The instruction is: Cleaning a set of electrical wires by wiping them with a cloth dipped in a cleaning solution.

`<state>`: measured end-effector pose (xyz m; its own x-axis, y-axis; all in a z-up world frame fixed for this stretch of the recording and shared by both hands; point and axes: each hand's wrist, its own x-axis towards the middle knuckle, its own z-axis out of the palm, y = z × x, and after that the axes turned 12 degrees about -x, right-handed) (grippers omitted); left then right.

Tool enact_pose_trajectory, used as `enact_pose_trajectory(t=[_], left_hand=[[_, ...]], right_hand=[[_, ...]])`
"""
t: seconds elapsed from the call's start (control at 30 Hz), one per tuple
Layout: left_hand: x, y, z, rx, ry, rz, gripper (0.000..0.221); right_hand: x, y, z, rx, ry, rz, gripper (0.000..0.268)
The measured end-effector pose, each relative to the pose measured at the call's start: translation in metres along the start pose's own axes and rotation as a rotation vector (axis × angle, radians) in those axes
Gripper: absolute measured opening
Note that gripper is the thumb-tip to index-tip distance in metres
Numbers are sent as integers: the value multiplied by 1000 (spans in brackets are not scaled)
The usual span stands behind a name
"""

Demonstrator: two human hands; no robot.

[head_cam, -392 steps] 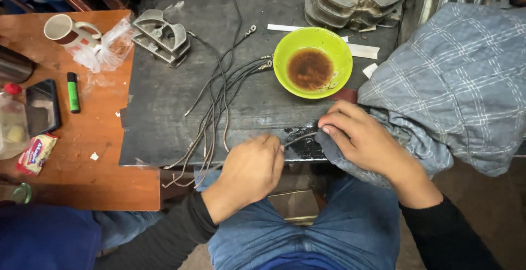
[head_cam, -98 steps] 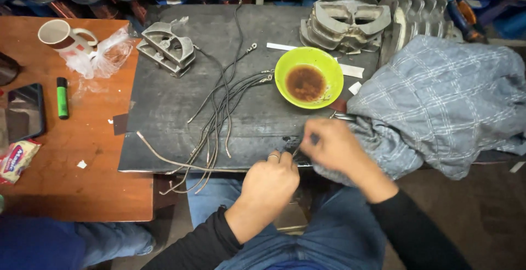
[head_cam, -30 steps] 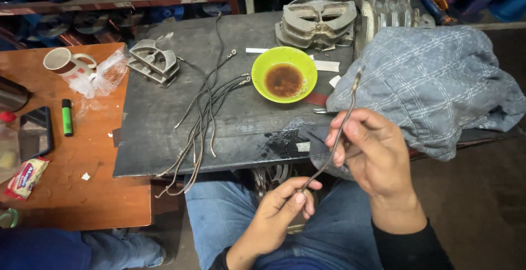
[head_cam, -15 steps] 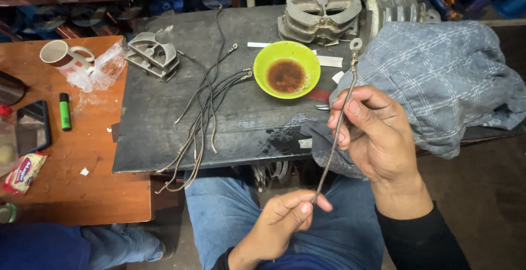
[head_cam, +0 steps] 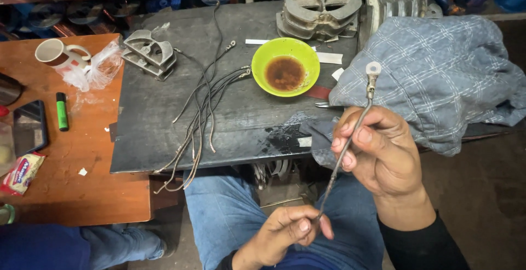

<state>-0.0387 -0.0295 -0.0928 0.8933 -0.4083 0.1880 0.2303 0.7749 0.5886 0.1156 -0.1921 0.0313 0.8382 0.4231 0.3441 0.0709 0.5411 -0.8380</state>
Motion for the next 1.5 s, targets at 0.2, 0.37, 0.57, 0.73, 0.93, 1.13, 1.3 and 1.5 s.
enact_pose_trajectory(t=[0.2, 0.37, 0.57, 0.73, 0.93, 1.13, 1.3, 1.5], left_hand=[[17, 22, 18, 54, 61, 24, 56], [19, 14, -8, -138, 187, -180, 75], [19, 31, 4, -224, 176, -159, 68], [18, 33, 14, -224, 147, -122, 71], [15, 34, 20, -362, 92, -104, 75], [9, 20, 12, -211, 104, -133, 68], [0, 12, 5, -95, 96, -143, 51], [-18, -6, -25, -78, 98, -86, 34]], right_hand=[[23, -12, -2, -25, -53, 0, 10], [78, -32, -25, -306, -1, 46, 10], [127, -61, -22, -549, 7, 161, 17], [162, -68, -19, -580, 117, 276, 17], [190, -46, -45, -667, 12, 250, 27], [196, -42, -39, -608, 71, 277, 19], [193, -46, -43, -463, 192, 300, 13], [163, -75, 1, -548, 116, 54, 10]])
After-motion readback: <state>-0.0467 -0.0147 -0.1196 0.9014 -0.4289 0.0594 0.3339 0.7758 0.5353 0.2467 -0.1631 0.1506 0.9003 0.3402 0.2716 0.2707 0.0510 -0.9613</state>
